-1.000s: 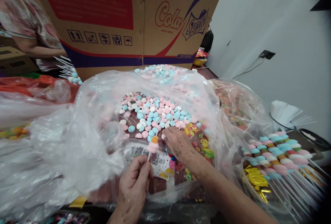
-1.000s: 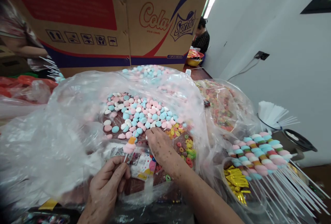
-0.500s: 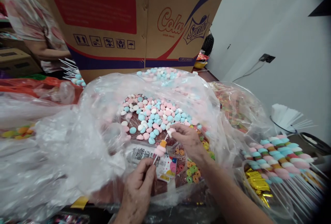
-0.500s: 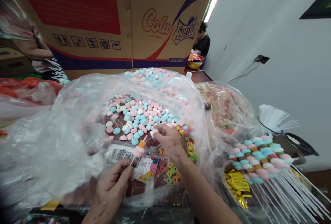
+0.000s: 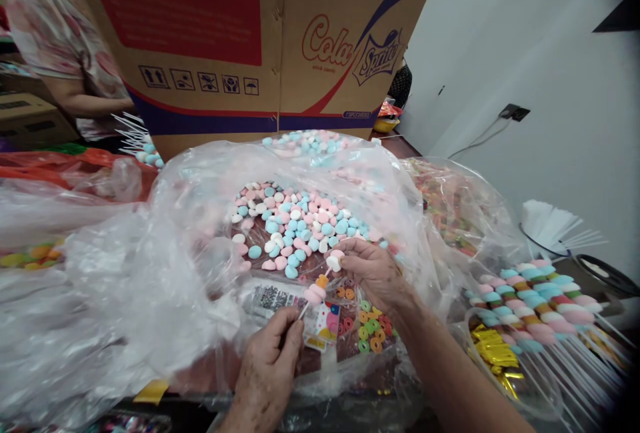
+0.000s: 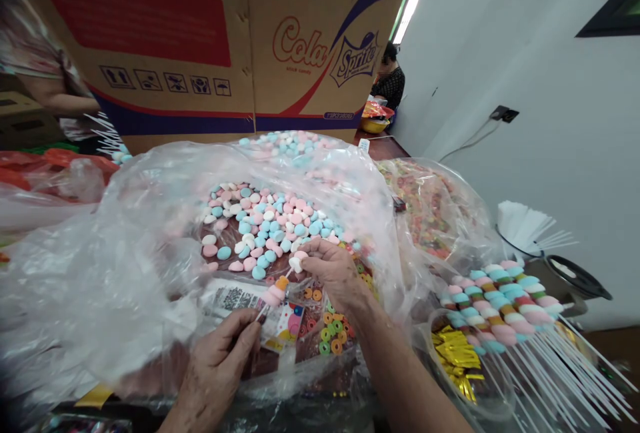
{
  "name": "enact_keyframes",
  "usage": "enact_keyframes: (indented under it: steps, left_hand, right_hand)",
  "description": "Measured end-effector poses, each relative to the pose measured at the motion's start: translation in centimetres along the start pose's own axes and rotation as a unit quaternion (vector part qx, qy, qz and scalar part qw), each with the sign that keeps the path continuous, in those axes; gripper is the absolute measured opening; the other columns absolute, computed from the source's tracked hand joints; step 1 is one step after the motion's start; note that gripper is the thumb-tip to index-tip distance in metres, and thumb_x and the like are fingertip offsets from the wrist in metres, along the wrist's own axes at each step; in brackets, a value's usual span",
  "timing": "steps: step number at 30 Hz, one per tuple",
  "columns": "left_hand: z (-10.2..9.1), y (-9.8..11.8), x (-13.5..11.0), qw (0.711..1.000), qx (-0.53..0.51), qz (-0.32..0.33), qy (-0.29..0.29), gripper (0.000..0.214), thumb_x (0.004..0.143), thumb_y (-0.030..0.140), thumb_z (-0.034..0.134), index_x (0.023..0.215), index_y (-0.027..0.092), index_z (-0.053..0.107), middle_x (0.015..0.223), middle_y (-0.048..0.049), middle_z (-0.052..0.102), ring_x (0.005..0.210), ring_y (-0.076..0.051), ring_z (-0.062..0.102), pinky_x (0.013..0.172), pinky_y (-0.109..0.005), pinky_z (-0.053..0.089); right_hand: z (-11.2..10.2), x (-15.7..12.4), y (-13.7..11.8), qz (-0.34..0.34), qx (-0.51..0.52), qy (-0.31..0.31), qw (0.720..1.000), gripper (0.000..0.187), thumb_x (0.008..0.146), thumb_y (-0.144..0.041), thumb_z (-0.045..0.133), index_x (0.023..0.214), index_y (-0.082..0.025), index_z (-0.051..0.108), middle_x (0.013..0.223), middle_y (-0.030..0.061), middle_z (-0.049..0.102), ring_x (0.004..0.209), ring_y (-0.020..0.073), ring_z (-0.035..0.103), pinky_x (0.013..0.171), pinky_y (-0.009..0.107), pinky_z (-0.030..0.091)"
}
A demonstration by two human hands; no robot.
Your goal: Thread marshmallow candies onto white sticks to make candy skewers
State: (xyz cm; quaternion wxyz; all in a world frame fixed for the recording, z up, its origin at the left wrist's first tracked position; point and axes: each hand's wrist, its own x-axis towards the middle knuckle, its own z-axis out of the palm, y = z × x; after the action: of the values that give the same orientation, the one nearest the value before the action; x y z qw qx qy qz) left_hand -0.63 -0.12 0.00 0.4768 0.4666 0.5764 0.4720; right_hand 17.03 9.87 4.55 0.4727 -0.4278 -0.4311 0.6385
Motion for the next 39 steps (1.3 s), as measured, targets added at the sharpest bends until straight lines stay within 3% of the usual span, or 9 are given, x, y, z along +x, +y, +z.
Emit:
enact_keyframes:
  steps: [14,20,24,32,39]
  left_hand:
    - [0.0,-0.2,0.0,1.0,0.003,0.001,0.009,0.022,0.084,0.04,0.058,0.078,0.021,0.068,0.05,0.0065,0.05,0.046,-0.013,0.044,0.045,-0.02,0.035]
    - [0.0,-0.2,0.1,0.999,0.021,0.024,0.023,0.022,0.083,0.039,0.059,0.081,0.021,0.072,0.053,0.0054,0.054,0.051,-0.014,0.047,0.051,-0.021,0.038]
    - [0.1,-0.3,0.1,1.0,0.004,0.014,0.019,0.022,0.084,0.04,0.059,0.079,0.022,0.07,0.052,0.0062,0.051,0.047,-0.013,0.045,0.046,-0.02,0.036]
    - [-0.1,-0.8,0.1,0.998,0.033,0.033,0.033,0.021,0.084,0.038,0.059,0.084,0.022,0.072,0.054,0.005,0.054,0.051,-0.014,0.048,0.051,-0.022,0.037]
    - [-0.3,-0.8,0.2,0.998,0.052,0.014,0.02,0.025,0.084,0.043,0.056,0.082,0.022,0.07,0.055,0.0052,0.055,0.052,-0.015,0.05,0.052,-0.023,0.042]
  right_hand:
    - [0.0,-0.1,0.0,-0.034,-0.074,0.001,0.997,0.023,0.068,-0.032,0.081,0.086,-0.018,0.077,0.071,0.0004,0.07,0.061,0.0133,0.063,0.061,0.027,0.052]
    - [-0.3,-0.4,0.3,-0.046,-0.167,-0.011,0.985,0.028,0.073,-0.036,0.079,0.098,-0.023,0.079,0.093,0.0022,0.076,0.082,0.0174,0.067,0.077,0.032,0.053]
    - [-0.1,-1.0,1.0,-0.056,-0.205,-0.01,0.977,0.031,0.079,-0.039,0.073,0.106,-0.025,0.077,0.101,0.0006,0.076,0.09,0.02,0.067,0.083,0.034,0.053]
    - [1.0,-2.1,0.5,-0.163,-0.393,-0.02,0.905,0.03,0.088,-0.027,0.056,0.111,-0.024,0.075,0.104,0.0006,0.076,0.092,0.0194,0.07,0.084,0.031,0.055]
    - [1.4,-2.8,1.6,-0.235,-0.437,-0.035,0.868,0.034,0.095,-0.028,0.047,0.118,-0.02,0.071,0.115,0.0061,0.073,0.104,0.0195,0.069,0.093,0.032,0.054]
